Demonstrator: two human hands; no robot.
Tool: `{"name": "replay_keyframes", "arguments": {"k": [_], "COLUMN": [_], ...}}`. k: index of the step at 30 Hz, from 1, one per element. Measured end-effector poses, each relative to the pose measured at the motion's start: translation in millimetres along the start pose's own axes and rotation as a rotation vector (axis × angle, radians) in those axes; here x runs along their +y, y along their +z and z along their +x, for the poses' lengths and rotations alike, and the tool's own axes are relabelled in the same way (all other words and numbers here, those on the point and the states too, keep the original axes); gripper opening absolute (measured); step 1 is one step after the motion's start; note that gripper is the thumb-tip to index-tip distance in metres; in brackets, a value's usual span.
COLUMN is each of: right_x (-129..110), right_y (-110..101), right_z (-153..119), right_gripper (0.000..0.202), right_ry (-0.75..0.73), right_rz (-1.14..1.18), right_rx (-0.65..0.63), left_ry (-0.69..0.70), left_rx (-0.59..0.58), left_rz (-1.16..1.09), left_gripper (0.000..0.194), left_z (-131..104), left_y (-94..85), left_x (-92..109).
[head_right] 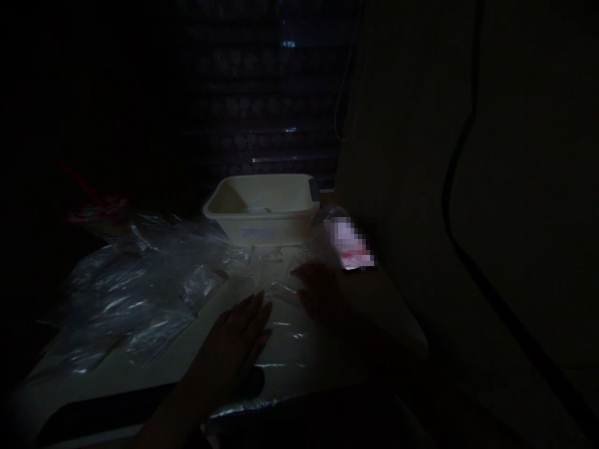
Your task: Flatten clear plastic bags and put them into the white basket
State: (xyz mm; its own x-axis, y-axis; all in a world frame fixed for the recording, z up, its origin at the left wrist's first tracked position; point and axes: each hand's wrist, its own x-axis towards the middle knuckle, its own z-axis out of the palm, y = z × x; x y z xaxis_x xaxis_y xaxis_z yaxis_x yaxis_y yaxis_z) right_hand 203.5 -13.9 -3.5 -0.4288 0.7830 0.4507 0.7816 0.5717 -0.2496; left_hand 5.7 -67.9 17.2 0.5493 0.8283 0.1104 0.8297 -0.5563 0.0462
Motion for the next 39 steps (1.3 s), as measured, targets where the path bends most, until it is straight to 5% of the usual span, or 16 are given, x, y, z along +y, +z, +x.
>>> {"name": "replay_keyframes", "arguments": {"k": [21,29,39], "right_x": [11.6,24.0,11.7], "right_y": [-0.5,-2.6,-14.3], "right_z": [2.2,-5.8,-1.8], "right_gripper": [0.045,0.066,0.054], "right_ry": [-0.021,-0.090,-0.074], "right_rz": [-0.043,-0.006,-0.069], "right_rx": [-0.052,-0.075,-0.134], "left_ry": [0.056,0.102,0.110], "left_rx": [0.003,-0.003,-0.066], "left_rz": [0.020,0.031,-0.023], "left_gripper": [0.036,0.043,0.042], "left_z": [11.4,11.7,12.5], "left_y": [-7.2,-7.8,-9.2], "left_x": [1.8,1.2,3.5]}}
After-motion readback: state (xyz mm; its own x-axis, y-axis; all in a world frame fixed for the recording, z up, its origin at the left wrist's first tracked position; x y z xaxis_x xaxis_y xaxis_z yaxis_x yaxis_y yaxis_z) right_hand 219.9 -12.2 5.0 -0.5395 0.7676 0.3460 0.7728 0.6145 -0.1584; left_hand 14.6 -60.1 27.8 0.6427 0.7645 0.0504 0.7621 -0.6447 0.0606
